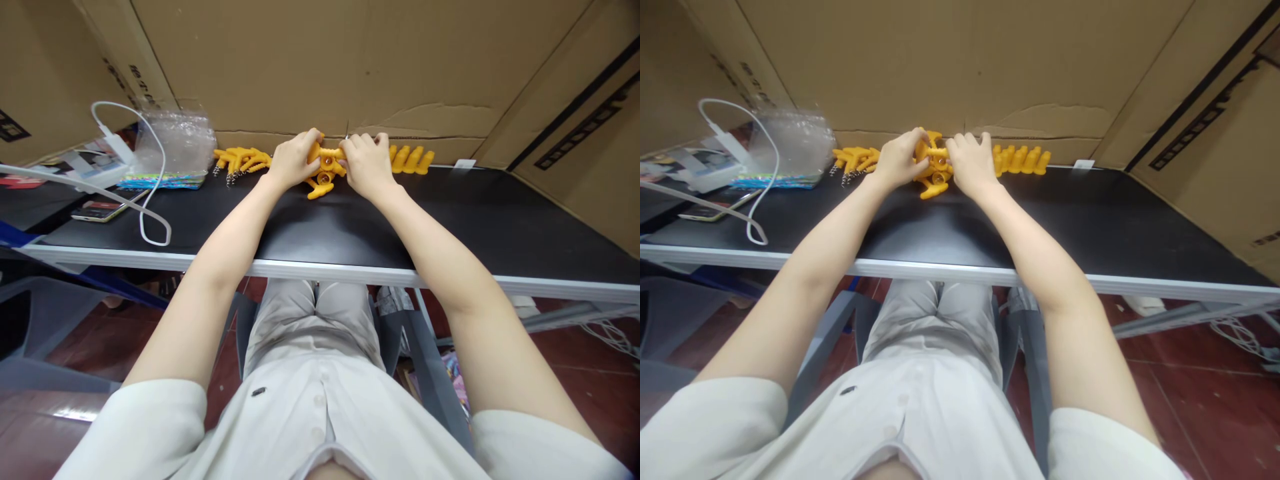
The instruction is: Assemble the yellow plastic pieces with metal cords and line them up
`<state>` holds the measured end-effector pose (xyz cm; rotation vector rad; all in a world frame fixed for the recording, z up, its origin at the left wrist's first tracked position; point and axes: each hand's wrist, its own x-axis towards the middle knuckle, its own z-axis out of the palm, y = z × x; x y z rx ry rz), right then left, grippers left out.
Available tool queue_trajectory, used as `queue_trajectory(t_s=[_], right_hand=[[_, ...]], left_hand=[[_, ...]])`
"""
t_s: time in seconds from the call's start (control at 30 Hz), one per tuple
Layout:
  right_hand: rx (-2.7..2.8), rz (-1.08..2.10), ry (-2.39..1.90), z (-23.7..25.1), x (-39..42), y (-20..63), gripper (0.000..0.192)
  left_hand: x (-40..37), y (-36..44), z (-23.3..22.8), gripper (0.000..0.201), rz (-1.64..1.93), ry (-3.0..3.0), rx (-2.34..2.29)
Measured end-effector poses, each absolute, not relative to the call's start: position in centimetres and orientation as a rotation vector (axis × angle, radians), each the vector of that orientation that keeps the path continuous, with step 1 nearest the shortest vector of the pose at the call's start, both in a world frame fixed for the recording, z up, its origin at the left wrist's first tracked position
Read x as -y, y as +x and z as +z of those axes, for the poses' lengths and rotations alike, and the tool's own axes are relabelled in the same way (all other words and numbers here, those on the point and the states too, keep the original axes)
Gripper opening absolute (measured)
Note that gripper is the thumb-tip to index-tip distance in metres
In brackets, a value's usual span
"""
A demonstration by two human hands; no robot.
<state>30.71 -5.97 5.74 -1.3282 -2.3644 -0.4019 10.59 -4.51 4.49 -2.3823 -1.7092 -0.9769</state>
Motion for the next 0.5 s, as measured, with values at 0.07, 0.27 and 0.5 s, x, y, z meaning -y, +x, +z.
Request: queue_trajectory(t_s=[0.07,0.27,0.5], right_hand=[[2.36,-0.414,-1.298,6.0,6.0,30.9,0.039],[2.385,-0.424,-1.287,6.5,6.2,31.2,0.045],[2.43,-0.447,-1.259,6.6,6.5,30.9,0.051]], left_hand=[[4.2,10.6,4.4,0.048,-1.012,-2.391,1.706],[2.9,10.6,4.1,0.028,-1.158,-2.471,1.8],[2.5,9.8,4.4,0.019,-1.297,-2.638,2.02]])
